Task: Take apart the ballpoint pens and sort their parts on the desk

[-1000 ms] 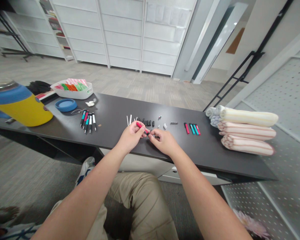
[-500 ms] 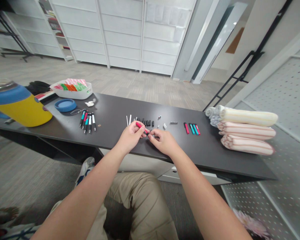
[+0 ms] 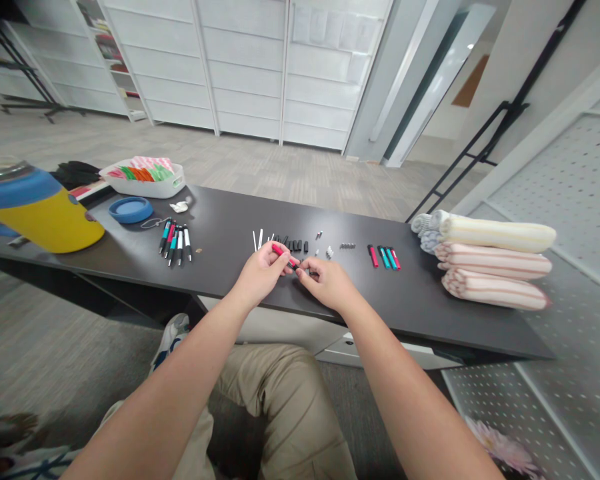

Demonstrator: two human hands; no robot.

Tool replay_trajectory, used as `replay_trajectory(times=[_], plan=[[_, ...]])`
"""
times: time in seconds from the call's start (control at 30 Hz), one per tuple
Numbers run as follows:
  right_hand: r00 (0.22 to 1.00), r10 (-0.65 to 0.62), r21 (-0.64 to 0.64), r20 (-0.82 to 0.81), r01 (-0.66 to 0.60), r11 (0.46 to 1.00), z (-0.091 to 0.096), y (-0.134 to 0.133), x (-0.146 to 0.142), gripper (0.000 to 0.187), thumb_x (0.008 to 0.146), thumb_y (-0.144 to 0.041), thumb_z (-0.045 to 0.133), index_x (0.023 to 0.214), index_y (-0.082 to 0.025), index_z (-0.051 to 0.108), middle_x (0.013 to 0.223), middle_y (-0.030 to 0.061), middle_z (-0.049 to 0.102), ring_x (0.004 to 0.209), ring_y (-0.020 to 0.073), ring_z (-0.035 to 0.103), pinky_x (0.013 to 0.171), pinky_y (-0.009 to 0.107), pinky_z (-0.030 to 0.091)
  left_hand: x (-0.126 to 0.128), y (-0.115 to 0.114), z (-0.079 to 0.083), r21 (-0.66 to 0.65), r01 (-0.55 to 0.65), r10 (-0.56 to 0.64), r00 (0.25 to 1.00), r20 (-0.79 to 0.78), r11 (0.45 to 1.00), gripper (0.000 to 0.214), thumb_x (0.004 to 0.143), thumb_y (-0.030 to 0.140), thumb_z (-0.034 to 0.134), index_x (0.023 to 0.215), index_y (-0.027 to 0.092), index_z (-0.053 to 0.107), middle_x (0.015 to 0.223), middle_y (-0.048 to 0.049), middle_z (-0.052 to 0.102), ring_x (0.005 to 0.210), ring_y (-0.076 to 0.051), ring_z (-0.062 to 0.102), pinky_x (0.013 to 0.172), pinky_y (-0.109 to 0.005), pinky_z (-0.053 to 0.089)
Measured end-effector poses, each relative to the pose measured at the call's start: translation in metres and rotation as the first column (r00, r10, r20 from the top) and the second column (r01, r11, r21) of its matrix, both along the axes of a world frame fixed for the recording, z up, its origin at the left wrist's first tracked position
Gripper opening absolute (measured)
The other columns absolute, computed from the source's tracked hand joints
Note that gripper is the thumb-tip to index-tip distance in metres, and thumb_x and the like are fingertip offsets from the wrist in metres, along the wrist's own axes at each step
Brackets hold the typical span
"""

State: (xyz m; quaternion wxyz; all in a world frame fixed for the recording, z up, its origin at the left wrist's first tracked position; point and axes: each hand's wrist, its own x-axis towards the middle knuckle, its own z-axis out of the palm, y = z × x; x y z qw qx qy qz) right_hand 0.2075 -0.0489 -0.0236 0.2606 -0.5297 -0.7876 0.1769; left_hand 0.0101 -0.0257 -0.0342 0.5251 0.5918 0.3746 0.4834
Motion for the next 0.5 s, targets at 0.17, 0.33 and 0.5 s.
replay_trajectory(times=[0.17,0.33,0.5], plan=[[1.0,0.004,-0.003,-0.005,-0.004,1.0,0.0,-0.0004,-0.0004,0.028,0.097,-0.046,0.056,0.089,-0.022,0.069,0.059,-0.0033,0.053,0.054,0.0139,0.045,0.055,0.027,0.031,0.0001,0.0001,-0.0005,0.006,-0.005,0.005,1.0,-0.019,1.0,0.012,0.099,0.033,0.059,0.099,0.021,0.058,0.095,-0.0045,0.077,0.075,-0.013,0.071,0.072,-0.026,0.053],[1.0,0.009,0.004,-0.002,-0.009,1.0,-0.0006,-0.0004,-0.0008,0.029,0.097,-0.046,0.056,0.089,-0.022,0.069,0.058,-0.0036,0.053,0.053,0.0136,0.045,0.055,0.027,0.031,-0.0003,0.0005,-0.0019,0.017,-0.001,0.002,1.0,-0.022,1.0,0.011,0.099,0.032,0.059,0.1,0.021,0.058,0.094,-0.0041,0.076,0.075,-0.013,0.071,0.073,-0.026,0.053],[0.999,0.016,0.006,0.03,-0.016,1.0,-0.0015,-0.0001,-0.0008,0.028,0.098,-0.045,0.056,0.092,-0.022,0.071,0.061,-0.0024,0.059,0.055,0.014,0.049,0.056,0.027,0.032,-0.0002,-0.0011,-0.0015,0.036,-0.004,0.007,0.998,-0.065,0.999,0.011,0.099,0.032,0.059,0.1,0.022,0.059,0.093,-0.0041,0.077,0.076,-0.015,0.072,0.075,-0.027,0.055]])
